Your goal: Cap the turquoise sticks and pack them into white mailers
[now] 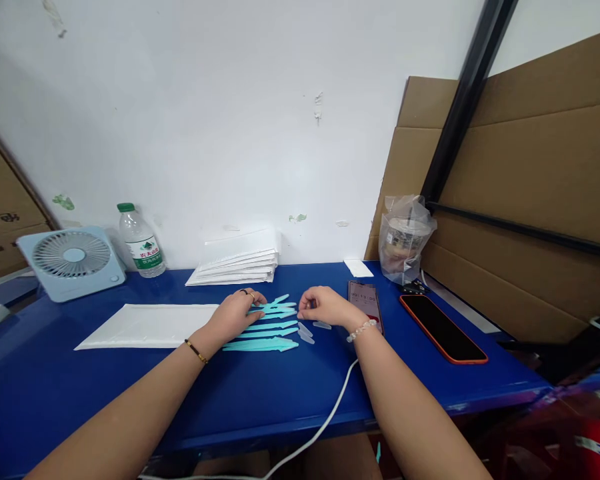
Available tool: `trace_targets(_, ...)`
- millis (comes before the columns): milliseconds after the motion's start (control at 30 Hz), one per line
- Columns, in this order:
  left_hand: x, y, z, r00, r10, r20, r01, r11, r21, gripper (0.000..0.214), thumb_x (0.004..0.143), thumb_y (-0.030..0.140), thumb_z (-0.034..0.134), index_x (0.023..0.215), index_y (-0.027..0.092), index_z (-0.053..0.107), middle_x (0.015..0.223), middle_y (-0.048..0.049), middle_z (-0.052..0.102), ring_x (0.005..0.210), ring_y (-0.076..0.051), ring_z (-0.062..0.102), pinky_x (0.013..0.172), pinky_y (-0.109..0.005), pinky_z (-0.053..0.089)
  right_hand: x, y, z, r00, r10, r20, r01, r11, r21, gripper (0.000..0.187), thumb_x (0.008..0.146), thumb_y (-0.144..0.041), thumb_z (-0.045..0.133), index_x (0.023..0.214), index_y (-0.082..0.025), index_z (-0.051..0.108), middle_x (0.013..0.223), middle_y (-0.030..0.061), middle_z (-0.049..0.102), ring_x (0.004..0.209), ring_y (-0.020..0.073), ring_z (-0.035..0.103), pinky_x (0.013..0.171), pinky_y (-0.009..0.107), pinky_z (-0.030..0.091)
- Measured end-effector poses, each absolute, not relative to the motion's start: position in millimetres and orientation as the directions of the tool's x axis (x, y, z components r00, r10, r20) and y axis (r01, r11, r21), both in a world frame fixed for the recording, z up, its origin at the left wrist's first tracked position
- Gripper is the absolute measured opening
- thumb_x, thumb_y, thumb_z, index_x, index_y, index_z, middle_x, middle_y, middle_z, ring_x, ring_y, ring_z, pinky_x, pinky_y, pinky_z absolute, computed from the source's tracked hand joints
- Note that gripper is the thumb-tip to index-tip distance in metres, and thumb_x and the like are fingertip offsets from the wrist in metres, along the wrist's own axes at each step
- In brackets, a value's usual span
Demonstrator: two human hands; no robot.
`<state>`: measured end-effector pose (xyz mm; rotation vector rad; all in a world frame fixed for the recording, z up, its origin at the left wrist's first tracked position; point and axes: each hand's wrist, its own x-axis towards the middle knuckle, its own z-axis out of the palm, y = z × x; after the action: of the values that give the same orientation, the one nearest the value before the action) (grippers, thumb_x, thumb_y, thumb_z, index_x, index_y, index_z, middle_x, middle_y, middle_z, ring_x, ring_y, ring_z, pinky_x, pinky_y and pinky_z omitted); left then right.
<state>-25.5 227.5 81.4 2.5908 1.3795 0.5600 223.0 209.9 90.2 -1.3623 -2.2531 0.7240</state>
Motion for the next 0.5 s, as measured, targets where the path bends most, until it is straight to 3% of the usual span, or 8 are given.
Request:
trace_targets(133, -27, 224, 86, 0.619, 0.753, 0.222, 0.712, -0.658, 0.247, 0.019, 0.072, 0.037, 0.064, 0.088, 0.027, 0.066, 0.093, 0.0001, 0.064, 0.088, -0.019, 0.056, 0.071, -0.026, 0.039, 227, 205, 95, -0.514, 0.855, -0.072, 0.73, 0.391, -0.561, 0.021, 0.065, -0.036, 0.069, 0.073, -0.016, 0.067, 0.069, 0.0014, 0.063, 0.06, 0.0122, 0.054, 0.053, 0.02, 0.039)
trace_targets(267, -24, 222, 87, 0.674, 0.724, 0.148, 0.701, -0.69, 0.183, 0.011, 0.074, 0.031, 0.062, 0.08, 0.026, 0.069, 0.081, 0.0021, 0.068, 0.075, -0.016, 0.058, 0.064, -0.024, 0.036, 225, 206, 92, -0.45, 0.892, -0.035, 0.76, 0.362, -0.54, 0.014, 0.069, -0.029, 0.065, 0.075, -0.016, 0.065, 0.069, 0.0007, 0.063, 0.057, 0.0108, 0.053, 0.051, 0.02, 0.038)
trace_targets(500, -23, 226, 85, 0.677, 0.712, 0.188, 0.696, -0.702, 0.152, 0.016, 0.077, 0.025, 0.054, 0.072, 0.023, 0.068, 0.076, 0.0021, 0.069, 0.065, -0.013, 0.057, 0.059, -0.024, 0.032, 222, 212, 83, -0.448, 0.89, 0.082, 0.724, 0.415, -0.551, 0.006, 0.07, -0.023, 0.063, 0.071, -0.017, 0.065, 0.067, -0.0002, 0.065, 0.06, 0.0118, 0.058, 0.053, 0.019, 0.039)
